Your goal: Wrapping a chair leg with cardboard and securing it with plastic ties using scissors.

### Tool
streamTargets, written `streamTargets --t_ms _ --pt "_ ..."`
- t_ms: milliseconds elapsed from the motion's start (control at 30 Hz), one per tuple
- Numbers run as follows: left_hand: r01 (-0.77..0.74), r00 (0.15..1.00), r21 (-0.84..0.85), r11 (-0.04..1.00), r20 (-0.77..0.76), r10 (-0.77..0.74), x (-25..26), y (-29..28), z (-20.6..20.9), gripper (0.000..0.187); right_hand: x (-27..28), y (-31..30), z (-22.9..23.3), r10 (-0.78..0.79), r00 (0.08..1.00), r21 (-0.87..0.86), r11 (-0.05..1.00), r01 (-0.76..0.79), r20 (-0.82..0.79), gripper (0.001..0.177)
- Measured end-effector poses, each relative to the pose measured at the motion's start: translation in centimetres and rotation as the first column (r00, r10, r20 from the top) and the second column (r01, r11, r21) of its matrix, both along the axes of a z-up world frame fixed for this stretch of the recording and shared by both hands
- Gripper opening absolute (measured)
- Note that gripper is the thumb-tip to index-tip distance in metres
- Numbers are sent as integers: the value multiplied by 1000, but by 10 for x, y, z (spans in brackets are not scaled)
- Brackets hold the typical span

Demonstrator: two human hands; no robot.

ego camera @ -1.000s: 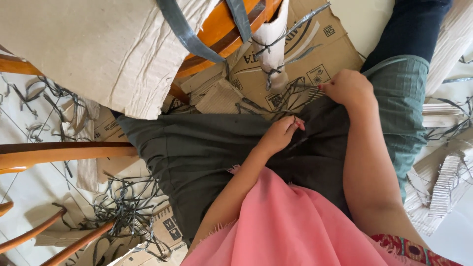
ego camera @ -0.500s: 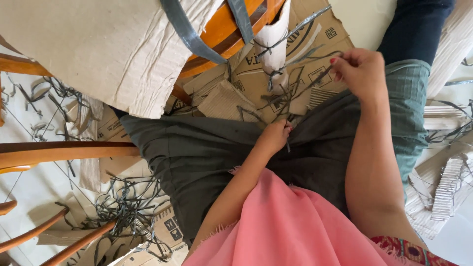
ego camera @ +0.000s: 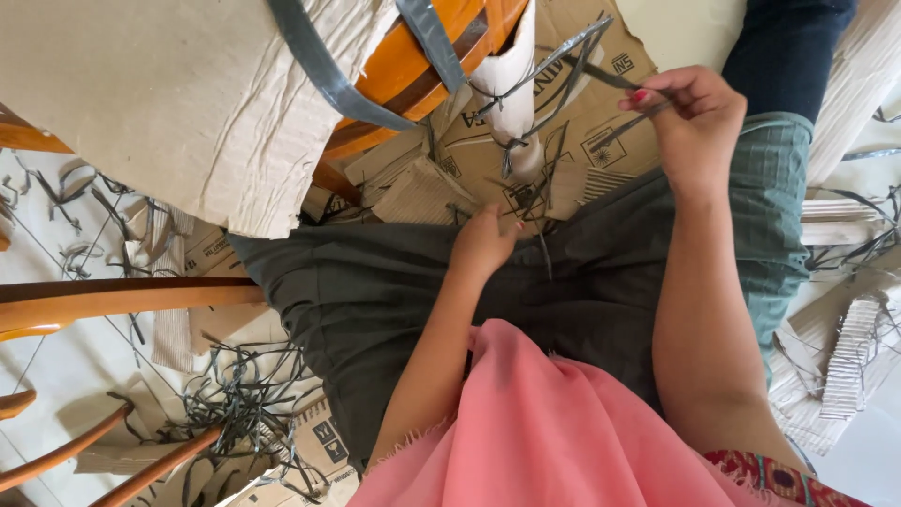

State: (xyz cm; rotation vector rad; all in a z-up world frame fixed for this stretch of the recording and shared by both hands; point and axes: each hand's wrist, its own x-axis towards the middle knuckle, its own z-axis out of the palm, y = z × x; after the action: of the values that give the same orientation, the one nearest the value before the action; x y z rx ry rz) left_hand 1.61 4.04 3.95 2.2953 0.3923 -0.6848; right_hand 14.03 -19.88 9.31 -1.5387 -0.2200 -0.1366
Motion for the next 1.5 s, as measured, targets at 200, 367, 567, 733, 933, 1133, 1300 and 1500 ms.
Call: streamTargets --t_ms 200,367,567,733,933,1133,1300,1500 --pt "-252 908 -238 938 277 314 25 26 6 75 3 14 -19 188 948 136 978 -157 -256 6" --pt "56 807 -248 967 581 102 49 38 -27 71 8 31 -55 245 860 310 945 -107 -448 3" --pt "-6 803 -307 952 566 187 64 38 -83 58 17 28 -98 295 765 374 924 -77 -573 12" --pt "-204 677 -281 938 651 343 85 42 -95 84 25 26 -113 352 700 398 911 -104 -622 13" --pt "-156 709 11 988 698 104 111 55 -120 34 31 20 -129 385 670 431 896 -107 -635 12" --pt "-173 835 -170 970 497 236 78 68 -89 14 31 25 -143 366 668 391 912 -120 -648 12" --pt "-60 829 -122 991 547 118 37 75 -75 15 22 31 -152 84 797 -100 979 -178 -599 16" --pt "240 671 -81 967 734 -105 18 65 -60 5 19 30 -172 14 962 -582 794 -176 -272 21"
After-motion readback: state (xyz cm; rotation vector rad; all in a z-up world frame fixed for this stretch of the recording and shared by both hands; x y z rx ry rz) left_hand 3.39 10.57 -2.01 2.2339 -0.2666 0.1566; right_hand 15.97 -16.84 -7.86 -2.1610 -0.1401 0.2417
